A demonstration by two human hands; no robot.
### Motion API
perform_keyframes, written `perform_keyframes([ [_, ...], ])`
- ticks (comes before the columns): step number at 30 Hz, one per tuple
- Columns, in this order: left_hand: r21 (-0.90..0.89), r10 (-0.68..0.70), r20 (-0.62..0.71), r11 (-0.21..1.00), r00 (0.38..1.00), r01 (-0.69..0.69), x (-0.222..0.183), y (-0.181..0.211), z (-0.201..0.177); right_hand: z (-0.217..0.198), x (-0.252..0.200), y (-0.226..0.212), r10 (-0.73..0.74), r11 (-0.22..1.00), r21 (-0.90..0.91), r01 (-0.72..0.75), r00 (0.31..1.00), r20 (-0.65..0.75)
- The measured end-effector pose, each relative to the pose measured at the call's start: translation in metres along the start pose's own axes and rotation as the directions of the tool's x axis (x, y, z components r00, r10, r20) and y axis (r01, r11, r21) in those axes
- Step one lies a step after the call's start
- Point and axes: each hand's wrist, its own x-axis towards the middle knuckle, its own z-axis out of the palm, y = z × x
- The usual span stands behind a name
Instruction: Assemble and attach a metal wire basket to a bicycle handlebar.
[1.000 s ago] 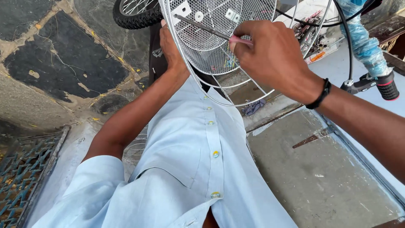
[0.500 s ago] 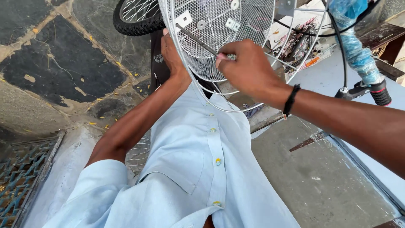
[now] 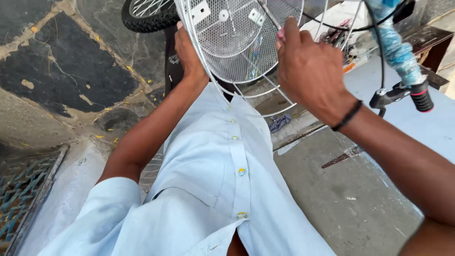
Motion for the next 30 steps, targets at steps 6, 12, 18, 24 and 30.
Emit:
perform_keyframes([
  [6, 0.188, 0.086, 0.013, 0.978, 0.996, -0.087, 0.023, -0.009, -0.033, 0.065, 0.026, 0.036, -0.331, 0.756, -0.653, -0.034, 0.841, -0.428],
  [12, 0.224, 0.086, 0.107, 0.969, 0.991, -0.108, 0.005, 0.018, -0.028, 0.142, 0.085, 0.027, -0.359, 0.901, 0.22, 0.374, 0.927, -0.104],
  [18, 0.222, 0.111, 0.112, 0.966, 0.987, -0.134, 0.012, 0.023, -0.035, 0.185, 0.138, 0.013, -0.53, 0.831, 0.057, 0.553, 0.82, -0.217],
  [24, 0.225, 0.169, 0.059, 0.958, 0.984, -0.178, 0.018, 0.039, -0.046, 0.204, 0.149, 0.031, -0.221, 0.879, 0.399, 0.259, 0.965, -0.141],
  [30, 0.175, 0.259, 0.07, 0.948, 0.963, -0.267, 0.018, 0.065, -0.051, 0.178, 0.15, 0.009, -0.171, 0.759, 0.602, 0.25, 0.968, -0.186],
])
